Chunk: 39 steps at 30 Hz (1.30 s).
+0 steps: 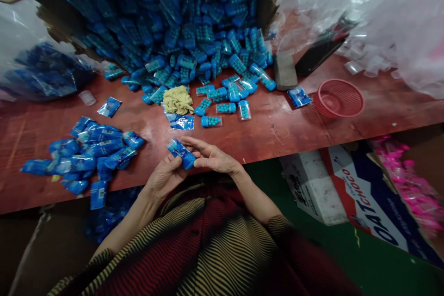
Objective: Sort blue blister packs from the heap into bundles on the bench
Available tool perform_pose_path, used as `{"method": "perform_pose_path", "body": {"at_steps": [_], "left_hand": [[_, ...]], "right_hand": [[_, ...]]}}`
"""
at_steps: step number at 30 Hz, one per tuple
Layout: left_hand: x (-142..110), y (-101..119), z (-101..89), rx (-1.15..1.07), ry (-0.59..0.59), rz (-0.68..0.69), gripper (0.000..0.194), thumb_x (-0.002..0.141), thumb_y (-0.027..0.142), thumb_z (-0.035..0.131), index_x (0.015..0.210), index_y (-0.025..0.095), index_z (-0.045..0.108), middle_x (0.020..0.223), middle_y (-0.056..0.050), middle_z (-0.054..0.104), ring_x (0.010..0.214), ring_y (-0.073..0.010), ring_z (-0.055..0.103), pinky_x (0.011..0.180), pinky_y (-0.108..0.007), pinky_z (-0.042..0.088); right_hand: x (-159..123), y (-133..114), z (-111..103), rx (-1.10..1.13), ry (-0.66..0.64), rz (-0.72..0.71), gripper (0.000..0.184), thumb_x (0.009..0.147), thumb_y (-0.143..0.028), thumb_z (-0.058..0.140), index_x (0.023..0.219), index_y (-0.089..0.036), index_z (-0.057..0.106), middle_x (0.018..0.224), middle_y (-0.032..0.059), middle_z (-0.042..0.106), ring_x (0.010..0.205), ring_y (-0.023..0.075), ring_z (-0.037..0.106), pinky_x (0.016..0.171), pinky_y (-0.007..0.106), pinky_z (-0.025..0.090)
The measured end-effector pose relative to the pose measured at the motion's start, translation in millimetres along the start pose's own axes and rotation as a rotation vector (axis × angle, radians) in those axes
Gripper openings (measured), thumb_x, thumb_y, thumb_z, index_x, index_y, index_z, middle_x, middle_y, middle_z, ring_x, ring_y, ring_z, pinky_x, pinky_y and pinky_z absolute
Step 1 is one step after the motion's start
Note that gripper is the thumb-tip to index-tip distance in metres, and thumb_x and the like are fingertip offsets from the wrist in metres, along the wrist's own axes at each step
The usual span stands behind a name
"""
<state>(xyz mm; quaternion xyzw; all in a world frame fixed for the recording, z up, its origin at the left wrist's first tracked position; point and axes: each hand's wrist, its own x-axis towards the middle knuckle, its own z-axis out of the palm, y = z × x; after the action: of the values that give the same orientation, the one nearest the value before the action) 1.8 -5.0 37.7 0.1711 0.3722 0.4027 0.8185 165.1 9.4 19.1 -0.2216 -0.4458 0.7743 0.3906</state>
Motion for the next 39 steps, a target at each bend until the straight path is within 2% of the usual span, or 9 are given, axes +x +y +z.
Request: {"method": "perform_pose_path", "body": {"at_steps": [8,15,19,22,27,34,39], "left_hand": [[4.7,-3.8,6.6,-0.004,0.093,0.057,0.031,0.061,0.03,0.08,0.085,0.014,0.068,0.074,-0.004,0.07,0.081,-0.021,0.067,0.08,-0.033,0.053],[3.1,-3.9,12.9,-0.06,0.147,0.079,0.04,0.057,0.029,0.082,0.09,0.014,0.066,0.079,-0.002,0.07,0.071,-0.0142,0.065,0.078,-0.031,0.055],[1.5,-4.0,17.1,-0.071,0.187,0.073,0.039,0.059,0.029,0.081,0.091,0.015,0.064,0.083,-0.001,0.071,0.07,-0.0128,0.066,0.072,-0.028,0.056],[1.1,-3.9,17.3,-0.087,0.154,0.057,0.032,0.065,0.026,0.077,0.093,0.017,0.064,0.086,0.0,0.071,0.075,-0.0132,0.067,0.072,-0.029,0.056],[2.5,-4.3,12.5,-0.139,0.066,0.039,0.03,0.07,0.02,0.074,0.098,0.021,0.063,0.099,0.001,0.071,0.093,-0.0161,0.066,0.083,-0.033,0.054],[4.2,-11.7,15.0,-0.105,0.091,0.073,0.027,0.067,0.026,0.076,0.09,0.018,0.065,0.089,-0.001,0.072,0.085,-0.0156,0.067,0.083,-0.03,0.052],[6.1,-10.5,14.8,-0.11,0.079,0.065,0.03,0.068,0.026,0.075,0.095,0.019,0.065,0.094,-0.001,0.071,0.088,-0.0163,0.067,0.083,-0.032,0.052]], "right_hand": [[3.6,6.2,-0.3,-0.007,0.025,-0.082,0.052,0.078,-0.03,0.067,0.127,-0.039,0.052,0.137,-0.0053,0.05,0.128,0.0157,0.045,0.109,0.034,0.033],[5.3,10.6,-2.1,-0.053,0.064,-0.063,0.059,0.077,-0.04,0.068,0.131,-0.031,0.049,0.136,0.002,0.051,0.128,0.0199,0.045,0.108,0.037,0.034],[5.3,12.7,-1.4,-0.101,0.079,-0.094,0.053,0.081,-0.042,0.062,0.131,-0.032,0.049,0.136,0.0014,0.052,0.126,0.0193,0.047,0.108,0.037,0.034],[5.6,13.0,-1.4,-0.139,0.114,-0.124,0.047,0.084,-0.042,0.059,0.13,-0.032,0.051,0.135,0.0004,0.053,0.126,0.0191,0.047,0.108,0.037,0.035],[7.6,12.9,-2.4,-0.166,0.146,-0.149,0.046,0.085,-0.042,0.057,0.129,-0.033,0.051,0.131,0.0004,0.056,0.123,0.0187,0.05,0.105,0.036,0.038],[8.8,23.7,-0.8,-0.15,0.22,-0.137,0.066,0.077,-0.058,0.059,0.134,-0.028,0.046,0.123,0.0047,0.06,0.115,0.0212,0.056,0.101,0.037,0.041],[8.1,29.6,-1.2,-0.115,0.261,-0.157,0.064,0.077,-0.059,0.058,0.131,-0.026,0.05,0.123,0.0059,0.06,0.117,0.0218,0.054,0.102,0.037,0.04]]}}
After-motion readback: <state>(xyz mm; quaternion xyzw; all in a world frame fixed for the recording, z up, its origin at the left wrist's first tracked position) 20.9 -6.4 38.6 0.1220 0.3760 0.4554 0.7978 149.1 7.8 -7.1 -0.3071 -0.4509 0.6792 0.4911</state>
